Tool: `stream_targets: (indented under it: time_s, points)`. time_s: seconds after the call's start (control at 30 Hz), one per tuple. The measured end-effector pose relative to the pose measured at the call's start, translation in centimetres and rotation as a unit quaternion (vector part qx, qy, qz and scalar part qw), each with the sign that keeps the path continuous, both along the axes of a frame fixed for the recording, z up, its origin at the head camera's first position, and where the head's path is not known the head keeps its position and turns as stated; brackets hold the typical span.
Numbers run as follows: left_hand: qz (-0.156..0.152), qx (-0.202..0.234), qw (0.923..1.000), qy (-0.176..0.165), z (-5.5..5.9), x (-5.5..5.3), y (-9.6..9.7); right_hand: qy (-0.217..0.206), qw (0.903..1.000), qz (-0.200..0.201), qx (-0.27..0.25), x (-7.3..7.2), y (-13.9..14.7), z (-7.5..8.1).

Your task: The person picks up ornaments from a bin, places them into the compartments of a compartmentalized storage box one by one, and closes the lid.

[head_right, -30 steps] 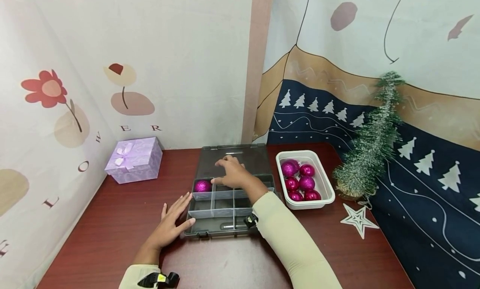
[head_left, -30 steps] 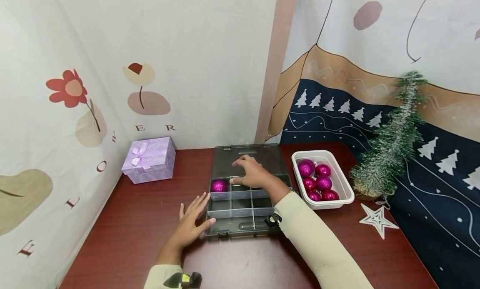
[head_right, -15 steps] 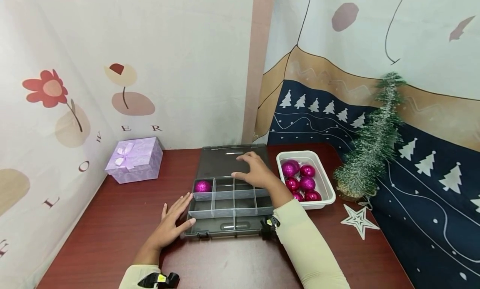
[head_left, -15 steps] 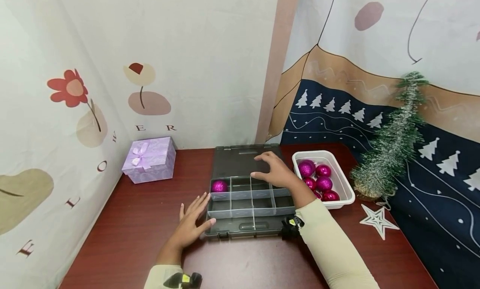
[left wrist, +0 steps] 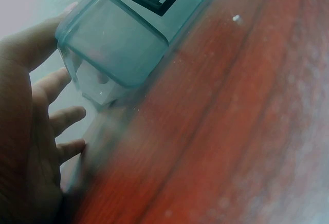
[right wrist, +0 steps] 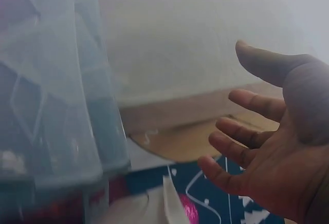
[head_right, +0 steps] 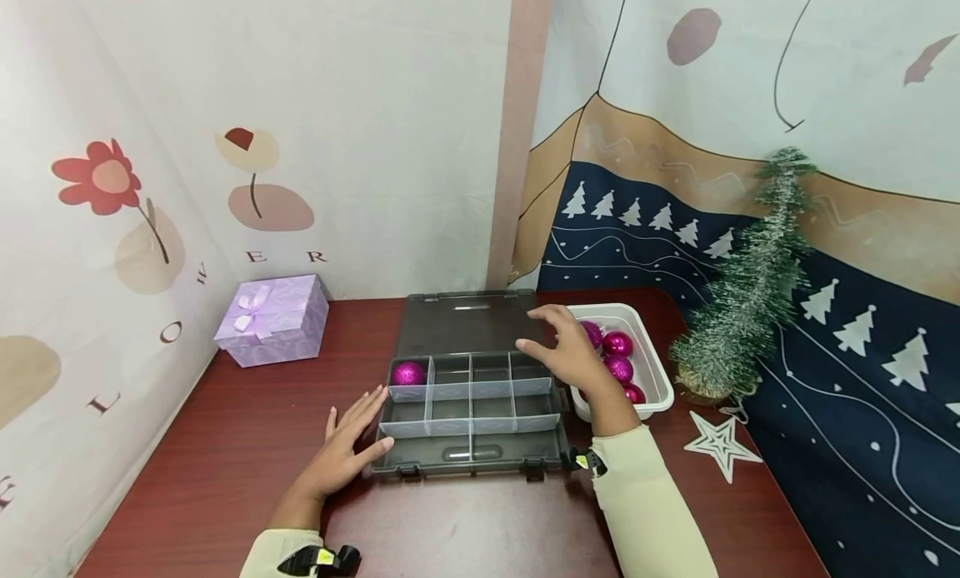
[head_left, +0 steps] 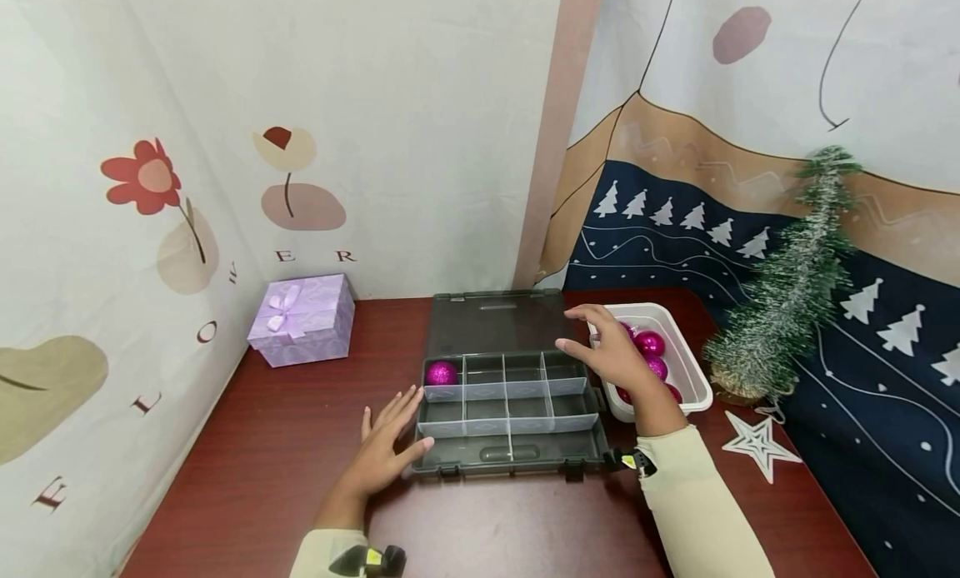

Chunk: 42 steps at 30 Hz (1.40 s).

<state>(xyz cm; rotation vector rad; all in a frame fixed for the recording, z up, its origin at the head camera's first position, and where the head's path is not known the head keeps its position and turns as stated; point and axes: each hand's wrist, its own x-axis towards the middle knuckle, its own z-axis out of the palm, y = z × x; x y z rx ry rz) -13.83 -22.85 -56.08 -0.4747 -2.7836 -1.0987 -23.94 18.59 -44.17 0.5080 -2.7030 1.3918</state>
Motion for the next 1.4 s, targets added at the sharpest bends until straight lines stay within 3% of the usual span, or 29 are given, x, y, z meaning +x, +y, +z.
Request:
stream_targets:
  time_s: [0.5, 0.77, 1.0, 1.4]
  points:
    - [-0.002, 0.006, 1.0, -0.004, 0.0, -0.1, 0.1, 0.024, 0.9977, -0.058, -0.024, 0.2, 4.9, -1.8]
    - [-0.006, 0.008, 1.0, -0.001, 0.2, -0.1, 0.2, 0.016, 0.9946, -0.102, -0.013, -0.7, 6.2, -3.3]
    - [-0.004, 0.009, 0.9999, -0.005, 0.2, 0.0, 0.1, 0.005, 0.9947, -0.102, -0.005, -1.3, 6.8, -4.1]
    - [-0.004, 0.008, 0.9999, -0.006, 0.2, 0.1, 0.1, -0.001, 0.9978, -0.049, 0.044, -1.9, 7.5, -4.1]
